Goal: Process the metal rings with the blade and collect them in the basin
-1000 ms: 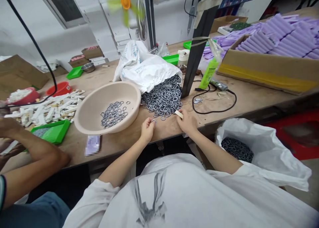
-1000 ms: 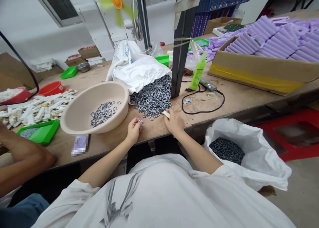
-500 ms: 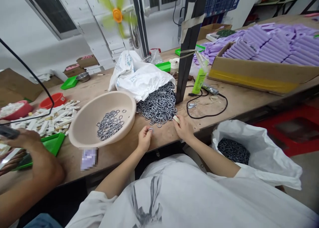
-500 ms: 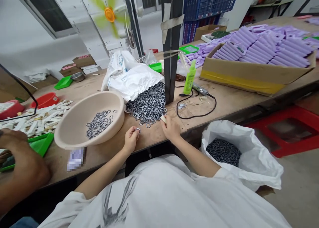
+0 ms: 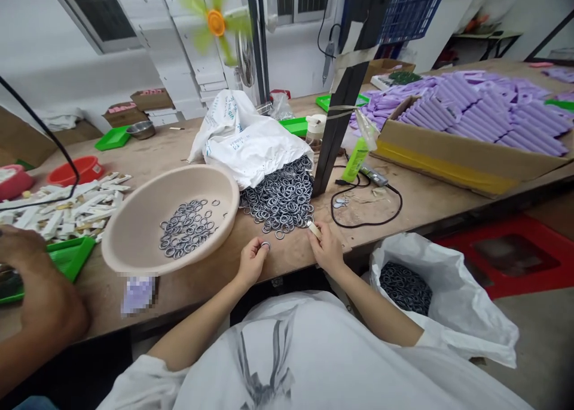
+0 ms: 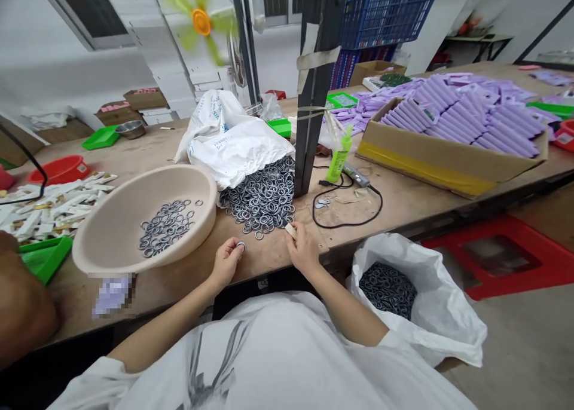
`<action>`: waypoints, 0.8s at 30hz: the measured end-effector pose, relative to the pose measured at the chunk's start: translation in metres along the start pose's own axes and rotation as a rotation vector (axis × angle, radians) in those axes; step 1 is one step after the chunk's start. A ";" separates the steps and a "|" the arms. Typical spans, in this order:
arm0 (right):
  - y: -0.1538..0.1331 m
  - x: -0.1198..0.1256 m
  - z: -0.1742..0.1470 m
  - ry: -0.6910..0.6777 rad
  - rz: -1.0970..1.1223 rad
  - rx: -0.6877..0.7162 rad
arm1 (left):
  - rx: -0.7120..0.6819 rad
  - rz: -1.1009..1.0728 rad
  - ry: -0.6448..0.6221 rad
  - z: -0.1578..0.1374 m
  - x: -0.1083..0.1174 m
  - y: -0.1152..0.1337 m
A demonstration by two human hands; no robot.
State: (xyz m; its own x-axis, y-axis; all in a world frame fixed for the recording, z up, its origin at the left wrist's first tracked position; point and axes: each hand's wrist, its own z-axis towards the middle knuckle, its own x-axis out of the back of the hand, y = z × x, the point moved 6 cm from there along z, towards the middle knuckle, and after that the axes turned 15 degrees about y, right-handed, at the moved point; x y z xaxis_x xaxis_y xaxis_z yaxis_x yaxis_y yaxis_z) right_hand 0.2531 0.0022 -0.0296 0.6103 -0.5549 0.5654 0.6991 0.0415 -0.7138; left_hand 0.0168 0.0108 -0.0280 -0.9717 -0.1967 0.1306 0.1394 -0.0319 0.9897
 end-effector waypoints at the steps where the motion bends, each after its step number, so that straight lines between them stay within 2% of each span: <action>1: 0.002 0.000 0.001 0.005 0.020 -0.010 | -0.013 0.007 -0.002 -0.001 -0.001 0.001; 4: 0.010 0.001 0.013 0.002 0.107 -0.031 | -0.063 0.025 0.022 -0.004 -0.003 0.012; 7: 0.022 0.006 0.035 0.037 0.123 -0.028 | -0.131 0.033 0.107 0.003 0.004 0.044; 9: 0.031 0.010 0.048 0.080 0.091 -0.028 | -0.218 0.042 0.199 0.018 0.020 0.079; 11: 0.038 0.009 0.056 0.079 0.064 -0.029 | -0.453 0.142 0.417 0.037 0.048 0.124; 12: 0.040 0.007 0.057 0.059 0.054 -0.030 | -0.516 0.229 0.523 0.048 0.063 0.140; 14: 0.043 0.004 0.058 0.024 0.029 -0.037 | -0.498 0.538 0.580 0.072 0.081 0.157; 16: 0.042 0.001 0.057 -0.004 0.009 -0.033 | -0.405 0.892 0.529 0.087 0.088 0.154; 17: 0.041 0.001 0.056 -0.014 0.003 -0.026 | -0.416 1.020 0.501 0.086 0.087 0.150; 18: 0.040 0.000 0.056 -0.023 -0.002 -0.020 | -0.476 1.106 0.460 0.079 0.083 0.146; 20: 0.038 0.000 0.056 -0.031 -0.010 -0.015 | -0.686 1.157 0.361 0.050 0.068 0.134; 22: 0.038 0.001 0.057 -0.026 -0.018 -0.018 | -0.914 1.127 0.168 0.009 0.052 0.112; 24: 0.038 0.002 0.057 -0.022 -0.022 -0.019 | -1.070 1.110 -0.205 -0.032 0.041 0.079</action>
State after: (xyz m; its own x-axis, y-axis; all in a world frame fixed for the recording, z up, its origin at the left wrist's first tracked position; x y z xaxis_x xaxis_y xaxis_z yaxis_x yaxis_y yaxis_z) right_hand 0.3024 0.0502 -0.0319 0.6032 -0.5373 0.5894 0.7050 0.0135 -0.7091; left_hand -0.0058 -0.0312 0.0540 -0.2889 -0.4649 0.8369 0.7599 -0.6431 -0.0949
